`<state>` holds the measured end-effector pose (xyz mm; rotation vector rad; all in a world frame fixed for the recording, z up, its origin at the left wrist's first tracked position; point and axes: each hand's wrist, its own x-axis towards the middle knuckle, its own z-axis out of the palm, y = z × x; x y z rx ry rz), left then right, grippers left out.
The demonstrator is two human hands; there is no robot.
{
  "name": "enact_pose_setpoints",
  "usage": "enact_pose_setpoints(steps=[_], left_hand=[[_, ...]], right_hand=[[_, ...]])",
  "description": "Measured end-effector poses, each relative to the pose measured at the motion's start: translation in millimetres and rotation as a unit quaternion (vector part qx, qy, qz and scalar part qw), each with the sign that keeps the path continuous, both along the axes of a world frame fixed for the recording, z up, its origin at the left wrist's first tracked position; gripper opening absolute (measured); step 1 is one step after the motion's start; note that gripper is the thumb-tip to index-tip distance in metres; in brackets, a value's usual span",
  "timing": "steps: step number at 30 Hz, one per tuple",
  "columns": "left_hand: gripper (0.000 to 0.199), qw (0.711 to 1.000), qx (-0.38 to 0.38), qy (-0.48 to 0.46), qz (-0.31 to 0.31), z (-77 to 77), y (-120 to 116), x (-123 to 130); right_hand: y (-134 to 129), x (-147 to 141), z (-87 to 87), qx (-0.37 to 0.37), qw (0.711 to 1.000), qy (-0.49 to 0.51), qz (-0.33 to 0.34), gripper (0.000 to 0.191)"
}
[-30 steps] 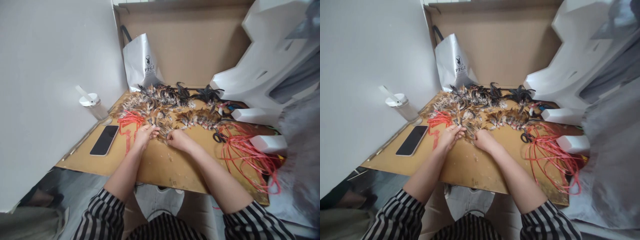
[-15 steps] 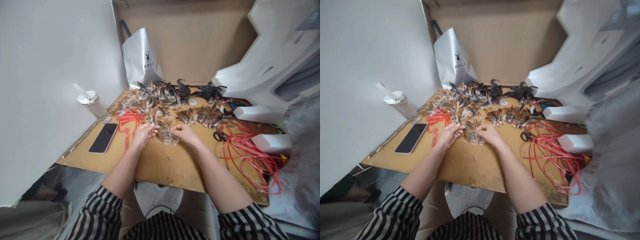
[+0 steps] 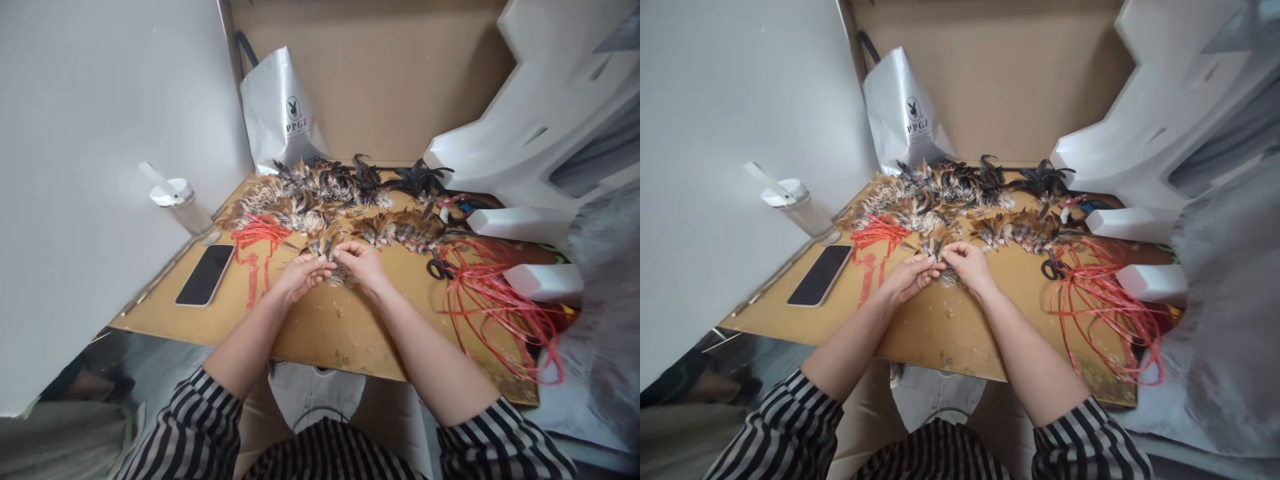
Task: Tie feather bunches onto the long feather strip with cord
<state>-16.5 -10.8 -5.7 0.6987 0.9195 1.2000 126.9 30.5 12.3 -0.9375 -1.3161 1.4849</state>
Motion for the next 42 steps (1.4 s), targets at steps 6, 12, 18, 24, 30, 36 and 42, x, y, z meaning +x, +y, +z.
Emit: enact_pose_setpoints(steps=[6,12,18,24,30,36,42], left_hand=[[0.014,1.000,0.005,-0.021,-0.020,-1.4,0.6,-0.1],[0.012,0.999,0.009,-0.033,-0.015,-3.7,2.2,-0.8],[0.012,1.000,0.019,-0.002,0.002,-3.4,2.0,0.3],[0.017,0.995,0.064,0.076,0.018,-0.6,-0.5,4.9],[0.022,0.995,0.061,0.082,0.001,0.0,-1.2,6.2],[0.018,0.995,0.053,0.084,0.024,0.2,-0.4,7.7],[0.017,0.991,0.058,0.114,0.047,0.8,1.0,6.5]], right_hand=[[-0.2,-5.4,-6.0,0.029,0.999,0.014,-0.015,0.020],[-2.4,-8.9,-8.1,0.006,0.999,0.038,0.002,0.023],[-6.4,-9.2,-3.7,-0.008,1.000,0.012,-0.002,0.024],[-7.4,-6.5,0.7,-0.060,0.998,0.013,0.023,0.032],[-4.9,-8.5,-6.4,-0.074,0.995,0.074,0.004,0.031],[-6.8,-10.4,-5.9,-0.055,0.997,0.052,-0.005,0.031],[-0.8,-2.7,-3.4,-0.023,1.000,-0.013,0.015,0.027]])
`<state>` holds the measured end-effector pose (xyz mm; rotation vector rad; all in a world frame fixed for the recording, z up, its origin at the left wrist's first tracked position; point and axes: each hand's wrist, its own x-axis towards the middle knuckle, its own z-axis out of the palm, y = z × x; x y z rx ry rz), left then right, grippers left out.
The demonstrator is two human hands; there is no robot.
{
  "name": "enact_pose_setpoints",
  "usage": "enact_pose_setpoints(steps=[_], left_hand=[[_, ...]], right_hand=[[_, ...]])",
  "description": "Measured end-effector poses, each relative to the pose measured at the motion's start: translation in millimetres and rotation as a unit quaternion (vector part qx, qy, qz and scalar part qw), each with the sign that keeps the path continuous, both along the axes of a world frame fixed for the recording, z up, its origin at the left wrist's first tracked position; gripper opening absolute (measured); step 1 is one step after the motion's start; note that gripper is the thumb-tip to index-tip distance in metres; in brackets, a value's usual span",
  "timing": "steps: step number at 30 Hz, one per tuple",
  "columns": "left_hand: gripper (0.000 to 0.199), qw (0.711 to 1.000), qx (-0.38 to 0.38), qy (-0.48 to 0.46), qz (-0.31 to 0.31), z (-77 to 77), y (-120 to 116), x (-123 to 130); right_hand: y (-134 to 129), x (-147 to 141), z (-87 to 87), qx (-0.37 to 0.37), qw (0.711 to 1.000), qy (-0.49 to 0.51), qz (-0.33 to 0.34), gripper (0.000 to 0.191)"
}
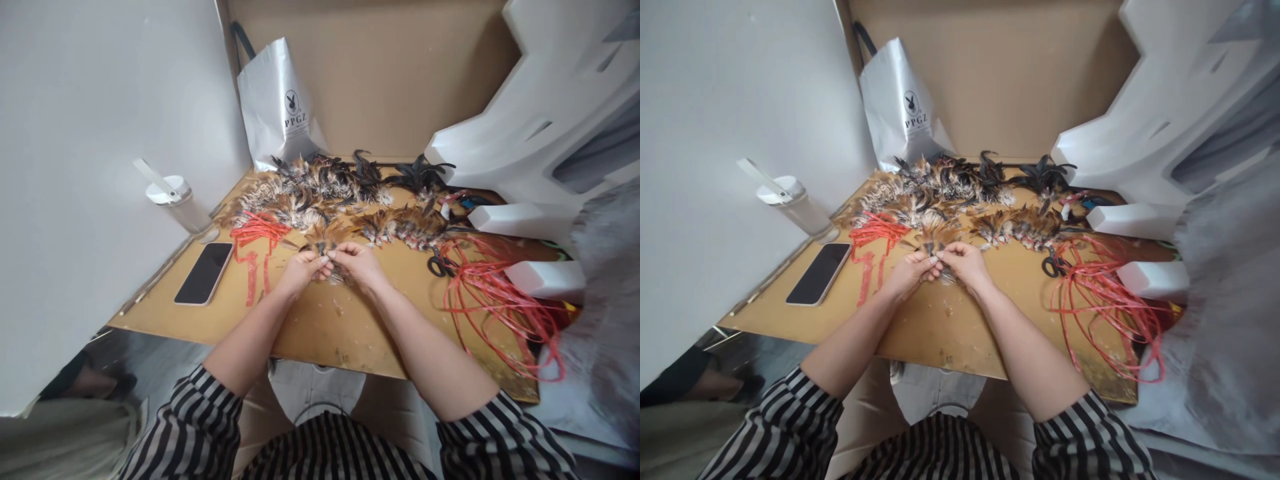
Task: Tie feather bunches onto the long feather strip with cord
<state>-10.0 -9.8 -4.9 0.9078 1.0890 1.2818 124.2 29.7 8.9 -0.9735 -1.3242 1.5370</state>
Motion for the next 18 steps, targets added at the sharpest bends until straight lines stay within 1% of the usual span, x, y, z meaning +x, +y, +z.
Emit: enact_pose_setpoints(steps=[2,3,6,8,10,13,16,18], left_hand=[[0.016,0.999,0.000,-0.024,0.023,0.4,1,-3],[0.016,0.998,-0.003,-0.042,0.038,0.6,2,-4],[0.018,0.993,-0.014,-0.090,0.071,0.2,4,-9],[0.018,0.991,-0.017,-0.109,0.079,-0.5,5,-12],[0.017,0.989,-0.017,-0.121,0.082,-0.9,6,-13],[0.016,0.988,-0.019,-0.128,0.087,-0.1,6,-14],[0.015,0.987,-0.023,-0.127,0.095,1.8,6,-14],[0.016,0.986,-0.023,-0.129,0.098,2.7,5,-15]], right_hand=[[5,7,-0.7,0.053,0.996,-0.066,0.017,0.024],[7,11,-1.1,0.082,0.990,-0.112,0.034,0.022],[10,21,-2.2,0.156,0.952,-0.237,0.113,0.014],[9,24,-1.9,0.207,0.923,-0.289,0.147,0.011],[8,25,-0.4,0.259,0.896,-0.328,0.148,0.011],[5,25,4.0,0.313,0.867,-0.369,0.123,0.013],[1,22,7.5,0.341,0.845,-0.396,0.111,0.013],[-3,19,7.7,0.349,0.827,-0.425,0.118,0.012]])
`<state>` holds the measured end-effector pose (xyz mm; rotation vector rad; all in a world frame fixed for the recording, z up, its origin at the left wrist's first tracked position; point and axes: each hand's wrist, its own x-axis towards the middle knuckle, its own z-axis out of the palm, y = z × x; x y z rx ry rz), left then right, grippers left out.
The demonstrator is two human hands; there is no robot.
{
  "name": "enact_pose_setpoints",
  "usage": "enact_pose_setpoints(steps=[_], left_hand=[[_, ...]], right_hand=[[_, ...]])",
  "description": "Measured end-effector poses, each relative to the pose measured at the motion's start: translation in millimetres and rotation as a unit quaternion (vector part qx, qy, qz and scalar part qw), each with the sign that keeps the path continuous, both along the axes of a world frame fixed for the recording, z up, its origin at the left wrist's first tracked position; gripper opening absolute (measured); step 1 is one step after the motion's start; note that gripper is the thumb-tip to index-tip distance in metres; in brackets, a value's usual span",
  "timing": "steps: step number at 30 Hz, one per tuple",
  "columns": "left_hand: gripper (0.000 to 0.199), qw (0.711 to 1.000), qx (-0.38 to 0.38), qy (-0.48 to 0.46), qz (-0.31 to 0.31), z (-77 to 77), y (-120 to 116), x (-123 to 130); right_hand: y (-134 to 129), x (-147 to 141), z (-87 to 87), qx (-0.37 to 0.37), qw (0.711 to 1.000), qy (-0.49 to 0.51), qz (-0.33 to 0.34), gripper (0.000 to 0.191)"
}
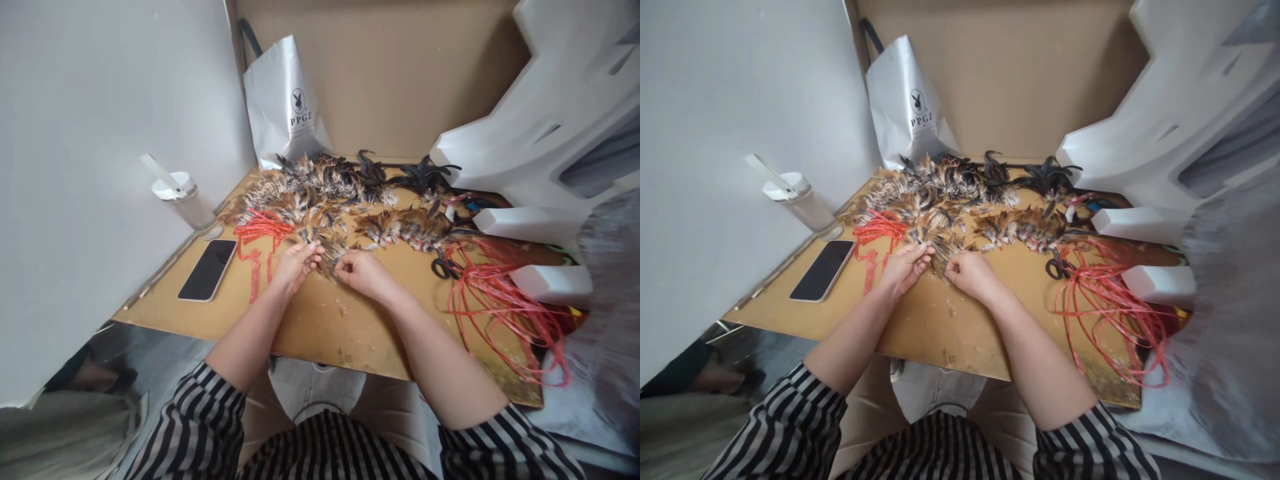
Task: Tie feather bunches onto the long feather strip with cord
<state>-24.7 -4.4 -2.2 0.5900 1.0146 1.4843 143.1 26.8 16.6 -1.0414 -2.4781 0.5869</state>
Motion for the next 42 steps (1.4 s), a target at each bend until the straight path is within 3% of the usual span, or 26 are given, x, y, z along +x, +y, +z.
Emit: enact_pose_setpoints(steps=[5,8,11,13,15,18,21,23,28,37,42], left_hand=[[0.015,1.000,0.001,-0.001,0.000,0.8,-1,0],[0.014,1.000,0.002,-0.003,-0.001,1.1,-1,0],[0.015,1.000,0.005,-0.005,0.004,1.2,-1,-1],[0.015,1.000,0.012,-0.007,0.010,0.9,0,-1],[0.015,1.000,0.017,-0.008,0.015,0.1,0,-1],[0.015,1.000,0.007,-0.012,-0.004,-2.3,1,0],[0.016,0.998,-0.006,-0.019,-0.064,-4.9,-1,3],[0.017,0.994,-0.008,-0.017,-0.106,-5.9,-3,6],[0.015,0.986,0.000,-0.008,-0.168,-6.8,-5,10],[0.012,0.985,0.002,-0.031,-0.170,-9.9,-3,10],[0.015,0.986,0.003,0.003,-0.167,-8.7,-4,11]], right_hand=[[-14,-14,-5.0,0.052,0.991,-0.116,-0.029,0.012],[-18,-20,-8.1,0.051,0.988,-0.134,-0.053,0.014],[-13,-17,-8.0,-0.011,0.996,-0.061,-0.061,0.013],[-7,-13,-5.8,-0.102,0.992,0.039,-0.069,0.011],[0,-8,-2.9,-0.221,0.956,0.170,-0.096,0.013],[5,-5,0.0,-0.381,0.854,0.335,-0.118,0.023],[5,-8,-0.9,-0.468,0.778,0.409,-0.097,0.027],[3,-12,-3.1,-0.481,0.757,0.431,-0.095,0.028],[0,-20,-8.0,-0.466,0.747,0.459,-0.116,0.027],[-2,-26,-9.8,-0.460,0.730,0.490,-0.125,0.026],[-3,-28,-13.3,-0.462,0.722,0.498,-0.130,0.028]])
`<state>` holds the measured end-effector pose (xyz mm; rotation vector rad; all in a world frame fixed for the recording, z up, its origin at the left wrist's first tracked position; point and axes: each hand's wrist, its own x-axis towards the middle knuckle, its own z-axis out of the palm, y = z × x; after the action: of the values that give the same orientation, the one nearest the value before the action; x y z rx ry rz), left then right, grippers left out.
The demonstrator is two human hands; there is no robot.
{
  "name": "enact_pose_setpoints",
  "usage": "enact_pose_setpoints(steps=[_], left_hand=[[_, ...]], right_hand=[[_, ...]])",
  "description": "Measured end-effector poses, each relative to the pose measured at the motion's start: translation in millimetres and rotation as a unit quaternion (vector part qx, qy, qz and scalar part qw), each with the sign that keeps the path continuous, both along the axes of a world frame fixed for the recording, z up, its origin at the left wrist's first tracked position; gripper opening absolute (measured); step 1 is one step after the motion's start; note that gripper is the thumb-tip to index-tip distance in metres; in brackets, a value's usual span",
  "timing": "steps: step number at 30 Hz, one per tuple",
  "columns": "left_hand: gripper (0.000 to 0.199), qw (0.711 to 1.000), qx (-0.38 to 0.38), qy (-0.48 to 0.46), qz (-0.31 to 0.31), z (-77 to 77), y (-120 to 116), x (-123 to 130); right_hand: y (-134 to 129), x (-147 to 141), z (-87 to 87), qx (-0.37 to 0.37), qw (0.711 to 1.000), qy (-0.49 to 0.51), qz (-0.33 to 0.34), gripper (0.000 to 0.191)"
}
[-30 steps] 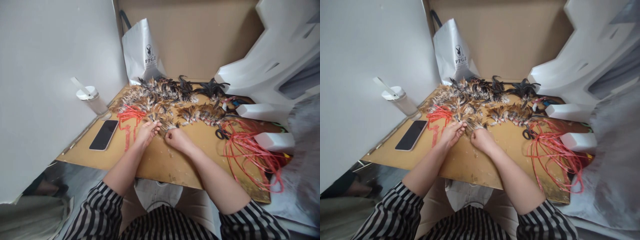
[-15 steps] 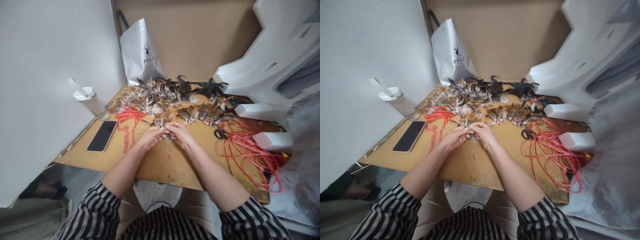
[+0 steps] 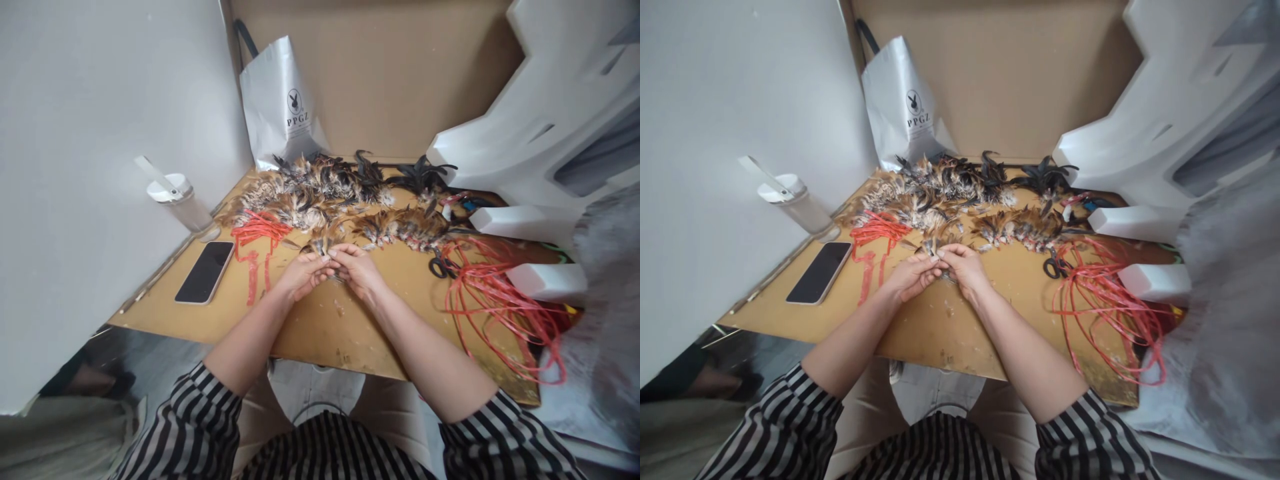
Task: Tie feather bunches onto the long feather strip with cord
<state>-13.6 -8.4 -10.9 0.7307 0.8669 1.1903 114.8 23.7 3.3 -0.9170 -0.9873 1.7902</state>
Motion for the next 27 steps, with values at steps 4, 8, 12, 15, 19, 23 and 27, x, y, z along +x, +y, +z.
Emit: enact_pose_setpoints(steps=[4,8,12,15,19,23,27], left_hand=[[0.017,0.998,0.026,0.046,0.019,3.3,-2,1],[0.019,0.995,0.041,0.067,0.054,6.2,-2,-1],[0.020,0.992,0.038,0.054,0.103,7.5,0,-5],[0.022,0.991,0.032,0.042,0.121,7.8,1,-8],[0.024,0.991,0.026,0.038,0.126,7.5,2,-8],[0.024,0.990,0.024,0.037,0.131,7.1,2,-8],[0.025,0.990,0.021,0.034,0.132,6.8,2,-8]], right_hand=[[-1,0,1.6,0.016,1.000,-0.020,0.004,0.027],[4,6,3.9,0.108,0.989,-0.098,-0.014,0.021],[10,19,5.0,0.279,0.916,-0.287,0.023,0.014],[10,28,8.0,0.406,0.813,-0.410,0.069,0.012],[4,29,11.7,0.477,0.710,-0.507,0.106,0.016],[1,25,10.9,0.477,0.664,-0.565,0.112,0.015],[6,27,9.3,0.417,0.742,-0.517,0.086,0.013]])
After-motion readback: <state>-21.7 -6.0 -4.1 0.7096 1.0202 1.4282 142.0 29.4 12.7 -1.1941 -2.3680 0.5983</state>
